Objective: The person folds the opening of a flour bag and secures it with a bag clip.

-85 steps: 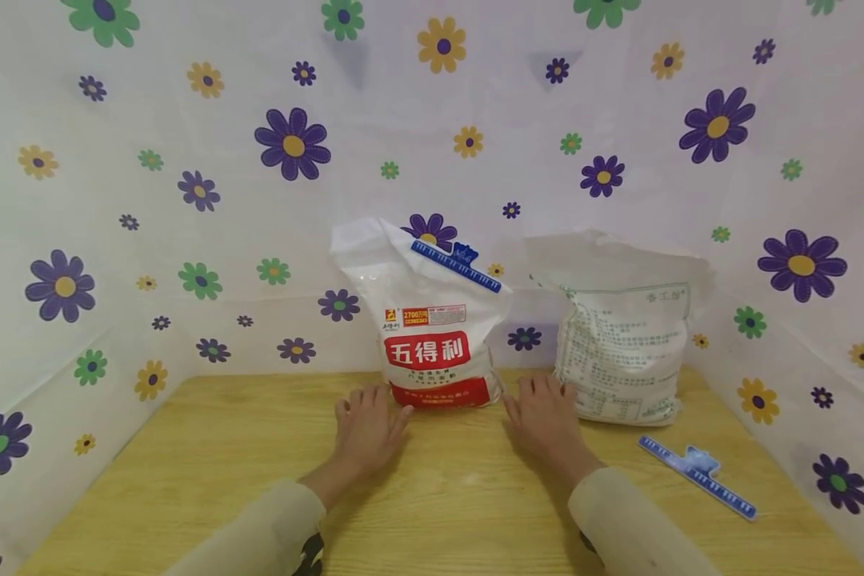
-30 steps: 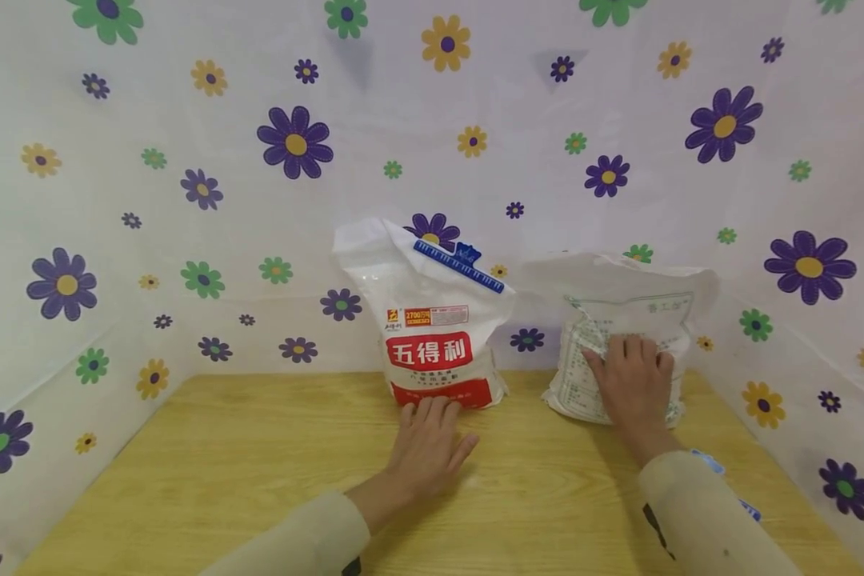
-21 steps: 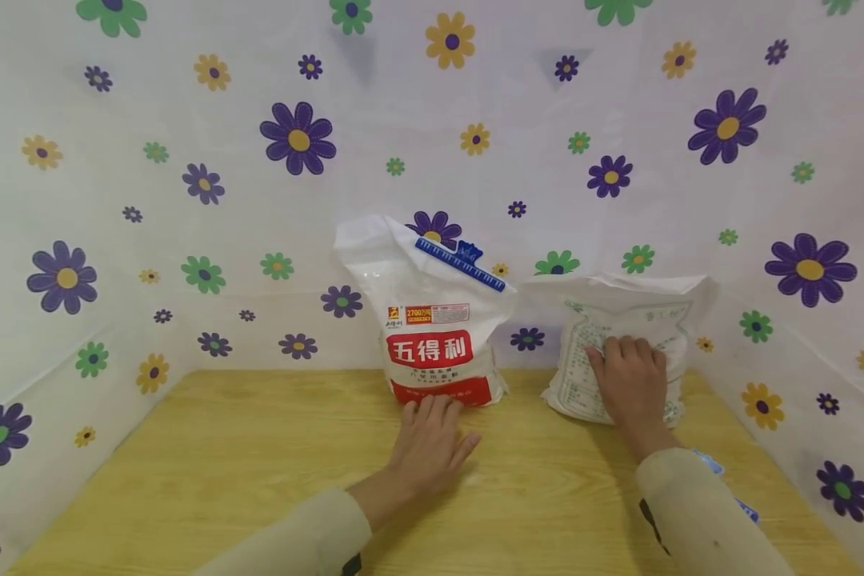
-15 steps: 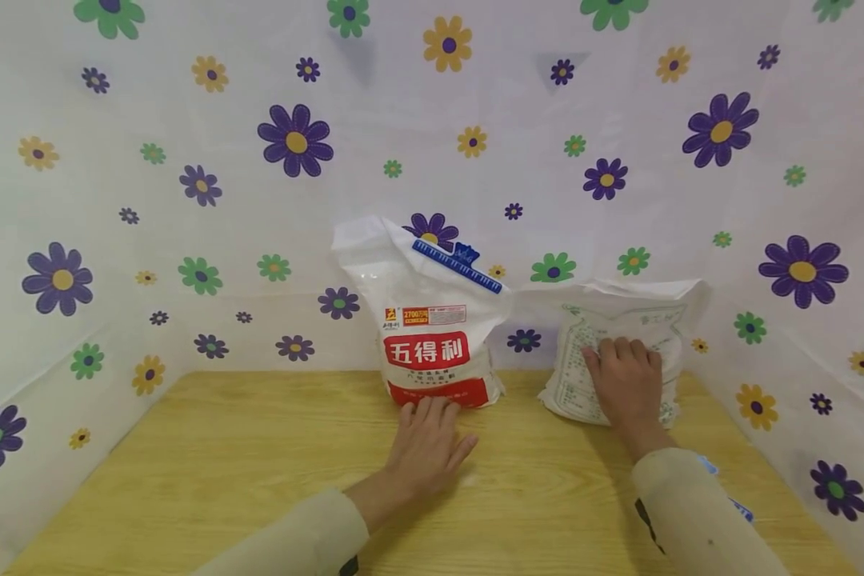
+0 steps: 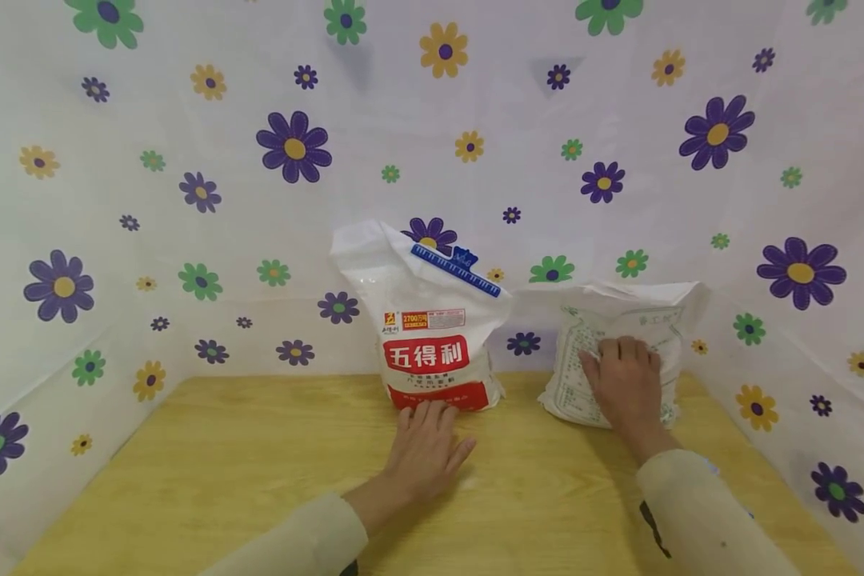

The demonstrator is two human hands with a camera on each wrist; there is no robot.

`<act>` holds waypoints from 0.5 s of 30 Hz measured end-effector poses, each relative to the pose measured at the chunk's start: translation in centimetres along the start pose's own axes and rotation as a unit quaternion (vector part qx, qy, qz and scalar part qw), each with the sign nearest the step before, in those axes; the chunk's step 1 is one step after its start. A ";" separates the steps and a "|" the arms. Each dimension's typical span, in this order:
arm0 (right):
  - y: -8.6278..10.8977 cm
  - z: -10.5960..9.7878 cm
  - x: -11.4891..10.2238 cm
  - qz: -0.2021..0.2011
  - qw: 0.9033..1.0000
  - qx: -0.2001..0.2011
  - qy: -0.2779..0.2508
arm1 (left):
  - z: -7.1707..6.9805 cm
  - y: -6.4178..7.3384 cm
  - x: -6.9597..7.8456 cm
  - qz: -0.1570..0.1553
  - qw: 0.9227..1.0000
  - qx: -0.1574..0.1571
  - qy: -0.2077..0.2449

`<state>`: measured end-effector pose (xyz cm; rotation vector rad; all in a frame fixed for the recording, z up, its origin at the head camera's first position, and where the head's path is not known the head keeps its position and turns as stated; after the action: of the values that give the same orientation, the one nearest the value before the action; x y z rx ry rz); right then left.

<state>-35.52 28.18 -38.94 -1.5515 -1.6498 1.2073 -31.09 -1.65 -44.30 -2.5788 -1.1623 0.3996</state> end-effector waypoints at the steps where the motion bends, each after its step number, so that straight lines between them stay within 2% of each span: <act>1: -0.2 -0.1 -0.2 -0.001 1.000 -0.001 -0.009 | 0.1 0.1 0.0 0.000 1.000 -0.002 0.000; 3: -1.0 -0.4 -0.6 -0.004 1.000 0.011 -0.026 | 0.2 0.1 -0.1 0.000 1.000 -0.003 -0.001; 6: -3.2 -1.1 -1.3 -0.005 0.999 0.037 -0.023 | 0.1 0.1 -0.2 0.000 1.000 0.005 -0.001; 8: -5.0 -1.6 -1.7 0.012 0.999 0.024 -0.022 | 0.0 0.1 -0.3 -0.002 1.000 0.005 0.000; 11: -7.5 -1.9 -1.8 0.058 0.996 -0.061 -0.019 | -0.1 0.1 -0.2 -0.005 1.000 -0.001 0.007; 13: -8.7 -2.0 -1.7 0.087 0.987 -0.137 -0.013 | -0.1 0.1 -0.2 -0.007 1.000 -0.010 0.008; 15: -9.6 -1.9 -1.6 0.110 0.972 -0.210 0.001 | -0.1 0.1 -0.1 -0.005 1.000 -0.009 0.008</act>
<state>-38.01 27.86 -29.38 -2.0364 -1.8550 0.9999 -31.02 -1.79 -44.25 -2.5850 -1.1773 0.3676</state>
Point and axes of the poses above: each hand's wrist, its own y-axis away from the middle knuckle, its own z-axis out of the palm, x = y × z, the point moved 3 cm from there along -y, towards the middle knuckle, and after that the axes turned 14 degrees about z, right-handed, at the moved point
